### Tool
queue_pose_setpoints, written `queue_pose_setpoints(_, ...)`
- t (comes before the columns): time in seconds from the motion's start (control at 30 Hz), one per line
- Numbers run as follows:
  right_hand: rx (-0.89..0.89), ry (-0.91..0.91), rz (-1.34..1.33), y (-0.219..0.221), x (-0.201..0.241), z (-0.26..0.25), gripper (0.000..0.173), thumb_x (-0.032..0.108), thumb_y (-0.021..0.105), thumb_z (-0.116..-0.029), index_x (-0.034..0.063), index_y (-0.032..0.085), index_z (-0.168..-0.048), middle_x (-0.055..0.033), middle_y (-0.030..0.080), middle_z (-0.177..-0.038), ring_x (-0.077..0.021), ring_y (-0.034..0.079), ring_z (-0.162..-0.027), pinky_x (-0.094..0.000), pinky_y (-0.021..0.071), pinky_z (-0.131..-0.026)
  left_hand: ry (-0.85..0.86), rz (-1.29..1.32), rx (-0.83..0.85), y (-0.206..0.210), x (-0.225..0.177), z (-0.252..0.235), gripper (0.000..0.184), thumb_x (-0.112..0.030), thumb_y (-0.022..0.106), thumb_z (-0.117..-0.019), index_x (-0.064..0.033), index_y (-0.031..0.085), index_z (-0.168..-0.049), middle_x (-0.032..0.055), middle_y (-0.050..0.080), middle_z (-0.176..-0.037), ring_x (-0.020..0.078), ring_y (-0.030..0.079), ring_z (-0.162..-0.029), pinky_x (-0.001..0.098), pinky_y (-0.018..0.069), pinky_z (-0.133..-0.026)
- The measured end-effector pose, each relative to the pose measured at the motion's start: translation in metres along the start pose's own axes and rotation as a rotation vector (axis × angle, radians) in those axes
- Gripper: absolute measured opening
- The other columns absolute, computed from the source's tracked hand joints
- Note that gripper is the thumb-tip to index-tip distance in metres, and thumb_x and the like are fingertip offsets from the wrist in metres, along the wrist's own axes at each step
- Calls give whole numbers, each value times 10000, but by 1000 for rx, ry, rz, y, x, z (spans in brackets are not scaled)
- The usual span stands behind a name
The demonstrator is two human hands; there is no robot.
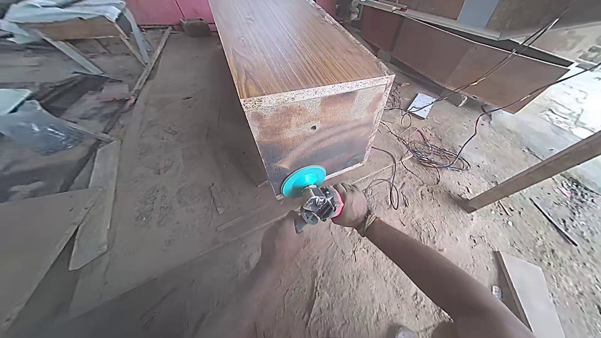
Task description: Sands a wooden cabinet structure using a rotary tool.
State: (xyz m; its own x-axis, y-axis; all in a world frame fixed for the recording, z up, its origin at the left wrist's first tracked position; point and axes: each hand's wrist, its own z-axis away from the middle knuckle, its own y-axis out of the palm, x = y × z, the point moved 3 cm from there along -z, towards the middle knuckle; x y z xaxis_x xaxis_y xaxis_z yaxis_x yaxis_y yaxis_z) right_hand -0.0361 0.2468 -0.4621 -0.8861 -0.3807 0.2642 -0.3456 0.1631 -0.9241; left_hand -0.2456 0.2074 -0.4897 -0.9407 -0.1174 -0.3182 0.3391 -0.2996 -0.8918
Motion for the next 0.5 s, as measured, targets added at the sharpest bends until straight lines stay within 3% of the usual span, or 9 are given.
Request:
queue_pose_setpoints(0.17,-10,28,40,-11,-7,-2,593,493,795,-685,51,703,-1069,-145,751,-1001,-316,745,-964,-550,592,-820,14,31,28,-1,-14,-5,377,-353,640,-918,-138,640,-1228,138,741,-1051,337,732,-1007,566,576,-810)
queue_pose_setpoints(0.3,96,102,31,-12,-18,5,630,469,804,-738,40,706,-1188,-169,744,-1141,-352,721,-1078,-591,560,-940,27,79,116,10,-23,-9,417,-361,638,-915,-128,632,-1262,153,733,-1115,361,719,-1050,604,572,-836)
queue_pose_setpoints(0.4,-27,25,71,-15,-23,3,598,465,789,-716,15,723,-1105,-189,757,-1039,-375,747,-978,-607,583,-846,69,126,131,14,-29,-15,397,-332,638,-900,-124,630,-1238,152,728,-1107,359,716,-1048,596,573,-822)
queue_pose_setpoints(0.5,-78,-12,95,-19,-26,5,594,461,790,-690,7,725,-1069,-190,757,-1001,-378,749,-946,-613,579,-827,104,149,116,18,-33,-16,367,-316,623,-913,-113,626,-1219,151,726,-1072,351,719,-1024,580,573,-805)
